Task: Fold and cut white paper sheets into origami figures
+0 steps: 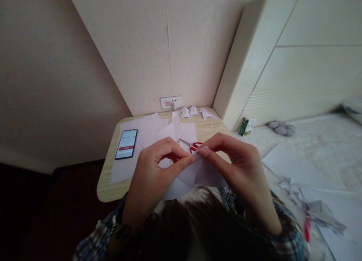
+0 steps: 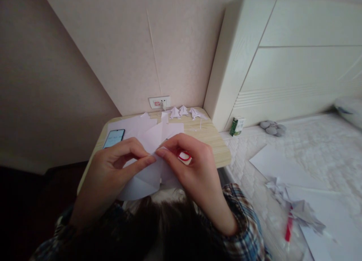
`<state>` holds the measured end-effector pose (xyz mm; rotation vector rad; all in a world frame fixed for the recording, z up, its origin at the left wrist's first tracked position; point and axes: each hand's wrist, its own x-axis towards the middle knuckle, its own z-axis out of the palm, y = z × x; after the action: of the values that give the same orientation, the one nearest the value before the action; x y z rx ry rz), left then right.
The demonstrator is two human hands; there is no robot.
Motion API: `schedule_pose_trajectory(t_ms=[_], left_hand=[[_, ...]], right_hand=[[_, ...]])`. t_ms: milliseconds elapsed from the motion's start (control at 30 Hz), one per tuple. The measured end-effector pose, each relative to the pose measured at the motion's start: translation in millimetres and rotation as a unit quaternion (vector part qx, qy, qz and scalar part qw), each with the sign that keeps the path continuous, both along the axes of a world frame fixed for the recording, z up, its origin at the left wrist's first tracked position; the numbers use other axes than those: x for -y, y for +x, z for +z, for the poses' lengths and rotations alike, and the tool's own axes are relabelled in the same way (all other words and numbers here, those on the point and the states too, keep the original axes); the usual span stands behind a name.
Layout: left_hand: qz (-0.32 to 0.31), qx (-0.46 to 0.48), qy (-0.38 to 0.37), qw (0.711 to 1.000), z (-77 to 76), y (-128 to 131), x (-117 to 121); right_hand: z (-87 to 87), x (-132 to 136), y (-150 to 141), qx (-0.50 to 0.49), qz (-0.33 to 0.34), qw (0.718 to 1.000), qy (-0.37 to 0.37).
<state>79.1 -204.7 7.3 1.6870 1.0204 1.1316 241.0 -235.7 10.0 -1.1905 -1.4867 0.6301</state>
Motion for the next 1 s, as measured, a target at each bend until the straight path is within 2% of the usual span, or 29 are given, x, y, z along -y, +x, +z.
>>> schedule_pose_trajectory(t_ms=[267,633,1000], left_hand=[[-0.020,0.021,-0.018,0.999,-0.5,2.8,-2.9],[-0.039,-0.056,-0.001,0.998,3.0,-9.8,-7.0],[-0.029,-0.115,0.042,0.992,6.1,-27.7,-11.3]], right_hand=[[-2.9,-3.4,-2.9,0.024,-0.005,0.999,0.032],[4.8,-6.4,5.6,0.032,-0.007,0.999,0.024],[5.9,-0.8,24.1,-0.098,-0.109,0.988,0.041]])
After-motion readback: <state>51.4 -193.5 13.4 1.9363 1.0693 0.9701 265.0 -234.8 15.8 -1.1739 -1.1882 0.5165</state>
